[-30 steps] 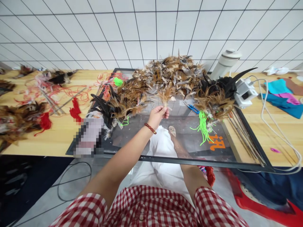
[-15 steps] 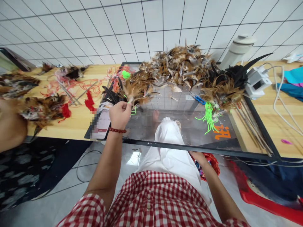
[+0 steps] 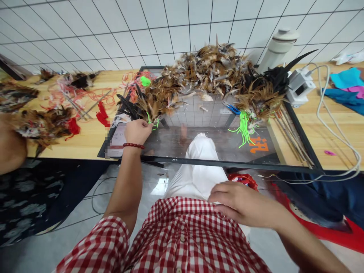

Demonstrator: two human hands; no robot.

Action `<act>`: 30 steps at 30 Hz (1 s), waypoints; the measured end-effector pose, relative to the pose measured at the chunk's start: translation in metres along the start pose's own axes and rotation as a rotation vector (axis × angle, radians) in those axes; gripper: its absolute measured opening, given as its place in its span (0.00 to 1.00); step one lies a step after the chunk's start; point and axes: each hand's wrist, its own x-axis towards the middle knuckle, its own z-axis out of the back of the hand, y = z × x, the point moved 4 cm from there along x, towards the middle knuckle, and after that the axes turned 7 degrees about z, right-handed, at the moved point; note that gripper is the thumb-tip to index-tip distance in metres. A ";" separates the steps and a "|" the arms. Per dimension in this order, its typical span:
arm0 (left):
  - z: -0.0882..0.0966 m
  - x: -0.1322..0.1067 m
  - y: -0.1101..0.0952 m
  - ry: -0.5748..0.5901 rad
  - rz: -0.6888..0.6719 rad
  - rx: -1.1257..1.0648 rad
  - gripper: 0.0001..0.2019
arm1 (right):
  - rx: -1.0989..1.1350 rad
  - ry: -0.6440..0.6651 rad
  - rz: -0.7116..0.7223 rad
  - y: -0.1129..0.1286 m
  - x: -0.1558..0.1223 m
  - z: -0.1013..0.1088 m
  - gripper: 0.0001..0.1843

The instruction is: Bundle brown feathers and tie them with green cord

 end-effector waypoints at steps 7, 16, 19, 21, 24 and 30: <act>0.010 -0.041 -0.032 -0.033 -0.141 -0.110 0.14 | -0.021 -0.131 0.019 -0.045 0.088 0.108 0.13; -0.082 0.006 -0.171 0.449 -0.211 -0.827 0.08 | -0.483 -0.362 -0.844 -0.197 0.179 0.145 0.16; -0.089 0.022 -0.181 0.537 -0.090 -1.062 0.08 | -0.464 -0.340 -0.851 -0.205 0.191 0.143 0.12; -0.087 0.027 -0.179 0.553 -0.024 -1.229 0.08 | -0.328 -0.503 -0.774 -0.208 0.199 0.149 0.10; -0.084 0.028 -0.173 0.639 0.038 -1.481 0.07 | 0.016 -0.745 -0.575 -0.212 0.212 0.155 0.10; -0.092 0.033 -0.158 0.675 0.282 -1.750 0.09 | -0.004 -0.505 -0.417 -0.219 0.240 0.163 0.11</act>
